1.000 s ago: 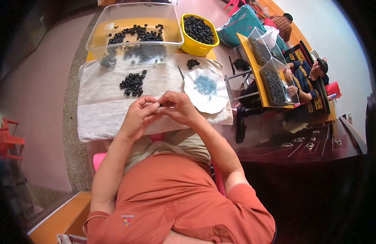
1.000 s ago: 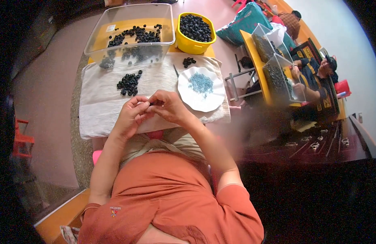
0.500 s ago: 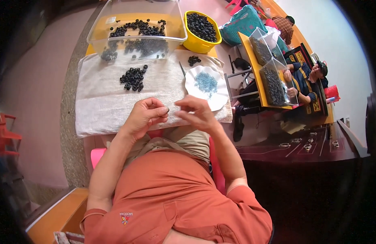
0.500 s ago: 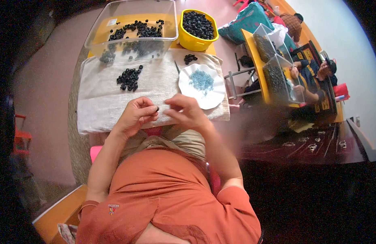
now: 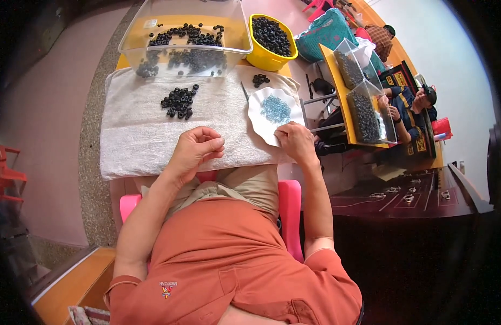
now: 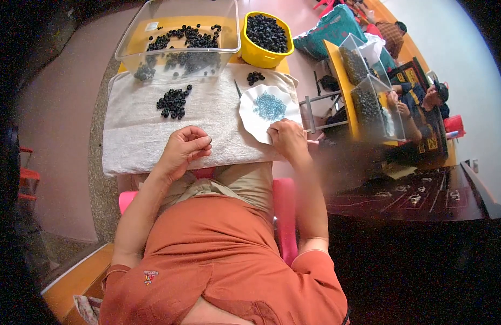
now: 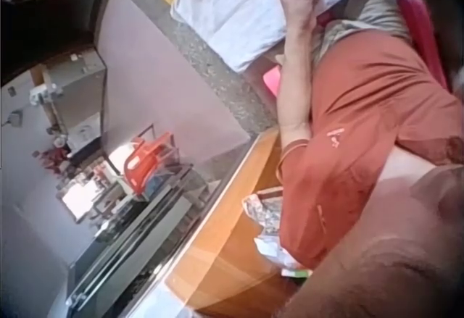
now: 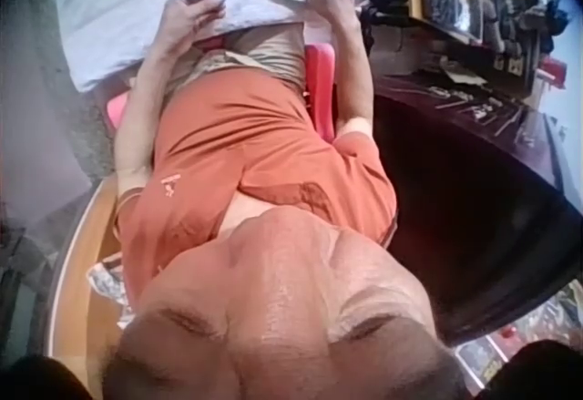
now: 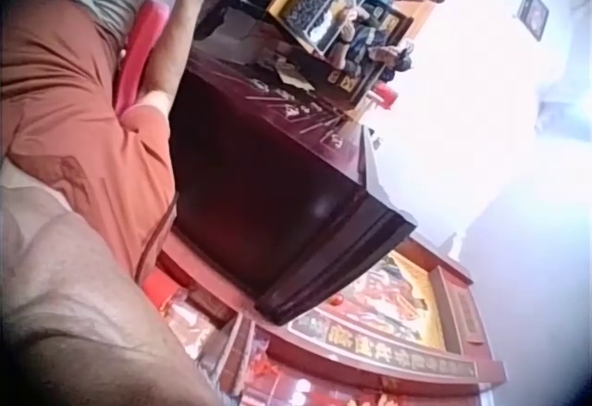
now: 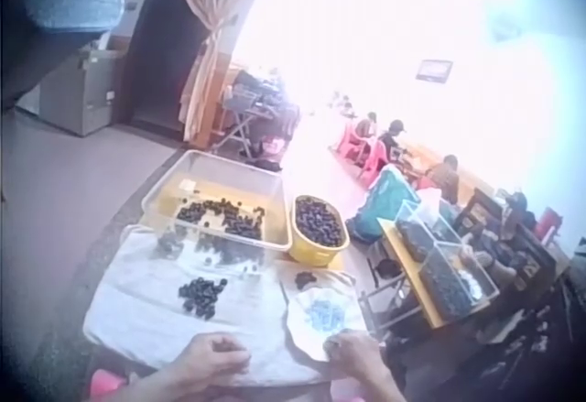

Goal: Sorting small black and blue parts from a central area into specific containers.

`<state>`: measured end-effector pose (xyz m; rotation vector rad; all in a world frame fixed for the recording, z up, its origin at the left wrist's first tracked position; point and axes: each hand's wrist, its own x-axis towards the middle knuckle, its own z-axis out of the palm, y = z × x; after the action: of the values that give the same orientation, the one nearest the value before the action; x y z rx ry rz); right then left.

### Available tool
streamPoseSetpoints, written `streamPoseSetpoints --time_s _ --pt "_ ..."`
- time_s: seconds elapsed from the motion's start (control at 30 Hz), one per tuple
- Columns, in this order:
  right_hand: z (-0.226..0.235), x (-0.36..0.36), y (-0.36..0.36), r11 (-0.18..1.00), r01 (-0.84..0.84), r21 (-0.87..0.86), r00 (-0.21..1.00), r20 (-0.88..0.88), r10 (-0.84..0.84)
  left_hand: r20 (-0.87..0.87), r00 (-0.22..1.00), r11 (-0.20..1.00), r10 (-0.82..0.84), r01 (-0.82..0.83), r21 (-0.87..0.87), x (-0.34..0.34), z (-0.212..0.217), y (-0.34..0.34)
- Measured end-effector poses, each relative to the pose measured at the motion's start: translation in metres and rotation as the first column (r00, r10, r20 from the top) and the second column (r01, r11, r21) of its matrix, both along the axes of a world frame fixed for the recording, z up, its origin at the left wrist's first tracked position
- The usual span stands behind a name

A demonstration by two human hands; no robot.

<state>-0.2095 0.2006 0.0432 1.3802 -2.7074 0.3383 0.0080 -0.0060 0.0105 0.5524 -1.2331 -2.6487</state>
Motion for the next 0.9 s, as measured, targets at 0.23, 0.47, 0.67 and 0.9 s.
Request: streamPoseSetpoints --time_s 0.23,0.47,0.67,0.9 --pt "0.001 -0.007 -0.005 0.999 -0.051 0.018 0.997 0.055 0.050 0.002 1.000 1.000 0.021 -0.021 -0.012 0.001 0.000 -0.002" --pt "-0.001 -0.004 -0.004 0.985 -0.164 -0.052 0.984 0.066 0.168 0.013 1.000 1.000 0.025 -0.025 -0.002 0.001 0.000 -0.002" --pt "-0.004 0.003 -0.005 0.968 -0.176 -0.181 0.977 0.086 0.194 0.000 1.000 1.000 0.028 -0.028 0.008 0.000 -0.004 -0.002" --pt "-0.001 0.031 -0.022 0.847 -0.122 -0.517 0.884 0.331 0.329 -0.022 0.997 0.995 0.080 -0.078 0.057 -0.002 -0.009 -0.001"
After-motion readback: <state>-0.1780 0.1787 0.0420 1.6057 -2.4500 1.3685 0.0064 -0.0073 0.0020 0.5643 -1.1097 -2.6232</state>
